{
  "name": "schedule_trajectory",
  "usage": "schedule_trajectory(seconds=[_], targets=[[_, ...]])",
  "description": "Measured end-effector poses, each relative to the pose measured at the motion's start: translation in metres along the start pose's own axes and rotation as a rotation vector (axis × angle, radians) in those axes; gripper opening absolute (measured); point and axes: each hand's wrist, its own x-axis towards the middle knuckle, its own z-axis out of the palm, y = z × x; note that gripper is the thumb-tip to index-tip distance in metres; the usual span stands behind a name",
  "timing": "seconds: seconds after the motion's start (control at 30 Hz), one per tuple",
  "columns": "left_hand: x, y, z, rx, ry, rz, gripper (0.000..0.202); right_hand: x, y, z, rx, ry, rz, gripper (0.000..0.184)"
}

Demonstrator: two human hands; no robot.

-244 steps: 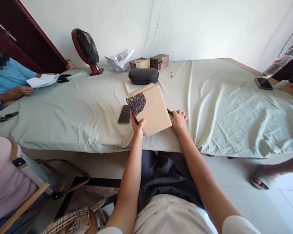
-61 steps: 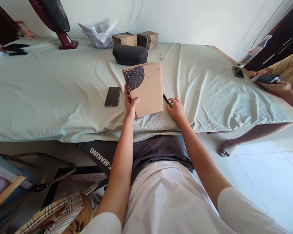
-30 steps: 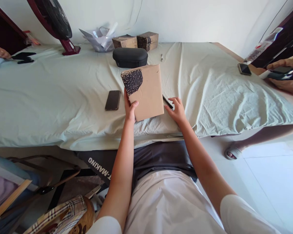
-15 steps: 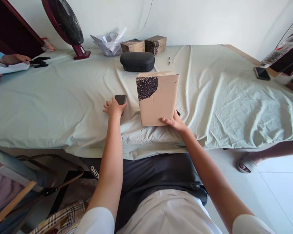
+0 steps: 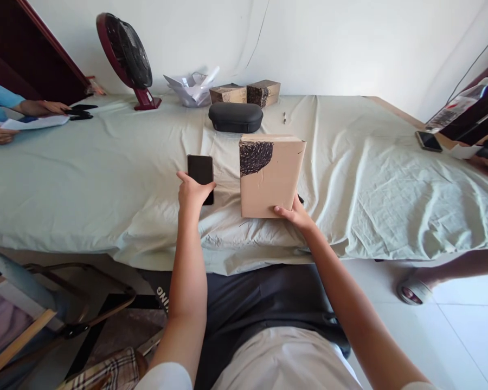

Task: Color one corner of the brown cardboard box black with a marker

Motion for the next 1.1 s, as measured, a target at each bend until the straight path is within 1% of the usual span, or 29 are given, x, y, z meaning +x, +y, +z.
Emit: schedule_trajectory(seconds=[0.13,0.2,0.27,0.4,0.53,0.67,0.77,0.9,1.1], targets=[[-0.037,0.036,-0.003,-0.061,0.031,0.108,0.077,0.000,0.001,0.001,0.032,-0.004,-0.031,0.123],[-0.049,0.049,-0.003,-0.097,0.072,0.162,0.066,0.001,0.003,0.001,0.029,-0.005,-0.051,0.122],[-0.057,0.056,-0.005,-0.164,0.126,0.215,0.057,0.002,0.005,0.000,0.028,-0.006,-0.067,0.121],[-0.068,0.065,-0.014,-0.352,0.207,0.330,0.056,0.003,0.006,0.001,0.033,-0.007,-0.078,0.120],[-0.086,0.076,-0.023,-0.420,0.239,0.348,0.060,0.002,0.006,0.002,0.037,0.009,-0.073,0.120],[-0.108,0.086,-0.025,-0.402,0.222,0.338,0.061,0.002,0.012,0.001,0.026,0.018,-0.063,0.120],[-0.120,0.091,-0.024,-0.339,0.211,0.337,0.059,0.003,0.015,0.000,0.005,0.022,-0.054,0.118],[-0.125,0.091,-0.023,-0.257,0.228,0.333,0.058,0.003,0.016,-0.002,-0.009,0.023,-0.046,0.114],[-0.128,0.091,-0.024,-0.215,0.231,0.319,0.060,0.002,0.017,-0.002,-0.023,0.021,-0.052,0.111]])
